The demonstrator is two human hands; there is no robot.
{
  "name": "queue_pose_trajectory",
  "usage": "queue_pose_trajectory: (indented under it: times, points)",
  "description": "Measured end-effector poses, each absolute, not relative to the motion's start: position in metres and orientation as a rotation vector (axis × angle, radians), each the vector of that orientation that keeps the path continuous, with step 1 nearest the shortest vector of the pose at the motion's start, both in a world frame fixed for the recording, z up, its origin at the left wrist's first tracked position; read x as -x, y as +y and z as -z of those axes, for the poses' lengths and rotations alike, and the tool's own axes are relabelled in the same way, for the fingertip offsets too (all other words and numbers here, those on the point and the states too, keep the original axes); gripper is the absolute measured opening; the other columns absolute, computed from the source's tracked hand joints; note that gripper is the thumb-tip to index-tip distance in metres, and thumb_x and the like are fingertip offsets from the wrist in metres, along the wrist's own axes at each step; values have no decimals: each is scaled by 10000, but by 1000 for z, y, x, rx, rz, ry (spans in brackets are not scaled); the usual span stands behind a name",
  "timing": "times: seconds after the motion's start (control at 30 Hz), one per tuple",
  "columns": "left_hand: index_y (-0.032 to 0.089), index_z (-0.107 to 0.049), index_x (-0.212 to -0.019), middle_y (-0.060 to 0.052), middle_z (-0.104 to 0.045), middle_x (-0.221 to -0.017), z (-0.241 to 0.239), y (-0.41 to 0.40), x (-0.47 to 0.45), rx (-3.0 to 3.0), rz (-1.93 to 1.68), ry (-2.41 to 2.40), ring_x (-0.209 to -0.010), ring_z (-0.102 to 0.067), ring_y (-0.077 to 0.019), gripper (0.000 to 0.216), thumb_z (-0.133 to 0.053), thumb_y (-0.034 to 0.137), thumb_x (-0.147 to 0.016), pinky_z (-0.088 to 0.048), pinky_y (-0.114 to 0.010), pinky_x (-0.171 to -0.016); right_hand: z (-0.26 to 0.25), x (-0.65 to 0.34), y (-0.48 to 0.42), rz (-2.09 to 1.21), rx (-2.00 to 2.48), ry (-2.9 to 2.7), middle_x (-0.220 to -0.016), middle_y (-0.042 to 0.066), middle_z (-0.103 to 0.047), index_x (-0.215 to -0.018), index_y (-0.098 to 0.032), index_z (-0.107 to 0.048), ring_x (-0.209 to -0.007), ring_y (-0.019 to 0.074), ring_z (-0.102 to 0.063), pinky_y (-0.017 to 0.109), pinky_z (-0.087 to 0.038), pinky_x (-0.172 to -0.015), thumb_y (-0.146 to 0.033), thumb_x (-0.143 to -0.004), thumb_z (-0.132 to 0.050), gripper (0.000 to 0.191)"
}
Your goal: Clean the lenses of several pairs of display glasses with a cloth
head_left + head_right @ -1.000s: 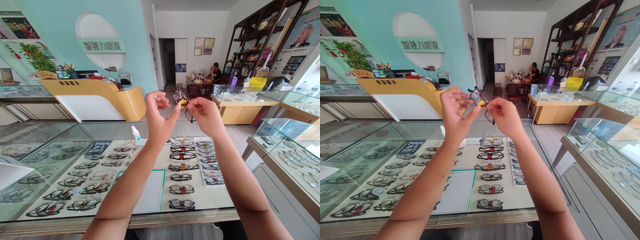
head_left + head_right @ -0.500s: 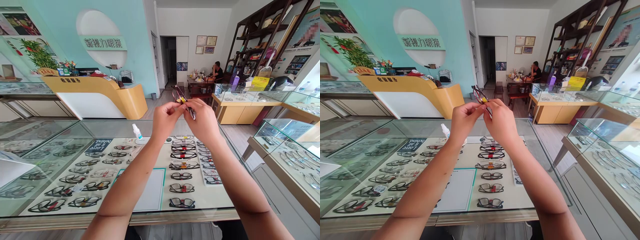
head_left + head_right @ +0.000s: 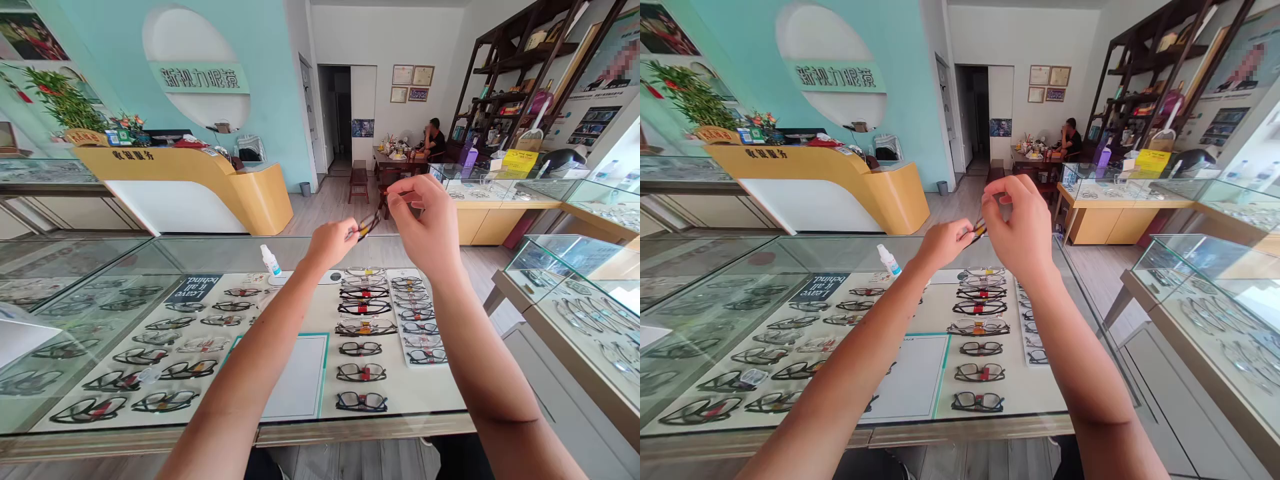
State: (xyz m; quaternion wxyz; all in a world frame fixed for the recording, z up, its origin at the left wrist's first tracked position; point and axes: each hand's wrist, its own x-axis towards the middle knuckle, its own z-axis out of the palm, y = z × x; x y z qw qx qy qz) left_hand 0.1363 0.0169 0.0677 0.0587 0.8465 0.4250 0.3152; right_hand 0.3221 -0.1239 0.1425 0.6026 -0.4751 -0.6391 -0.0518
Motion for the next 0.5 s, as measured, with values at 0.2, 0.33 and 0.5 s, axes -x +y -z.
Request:
queue_pose_trajectory:
  times: [0.2, 0.33, 0.5]
  points:
    - [260, -828, -1092, -88, -855, -1051, -24, 42, -144, -2713, -421, 1449, -931, -733, -279, 167, -661, 269, -1092, -361, -354, -752, -141, -313, -124, 90, 1091, -1562, -1022, 59, -748, -999, -255, -714, -875, 220, -654, 387, -502, -796, -272, -1058, -590, 139]
    - [243, -832, -979, -103, -856, -1002, -1, 52, -150, -2675, -411, 1432, -951, -755, -300, 127, -723, 240, -1045, -411, -364, -801, -142, -308, -128, 12, 1138, -1652, -770, -6, -600, -941, -253, -676, -718, 185, -547, 358, -424, -740, -260, -1065, -614, 138]
    - [222, -842, -1028, -123, -852, -992, 8, 55, -157, -2532, -582, 1461, -925, -759, -306, 160, -741, 340, -1067, -462, -367, -827, -142, -302, -131, -25, 1206, -1722, -695, -30, -520, -950, -252, -670, -674, 177, -515, 346, -403, -747, -275, -1084, -633, 141]
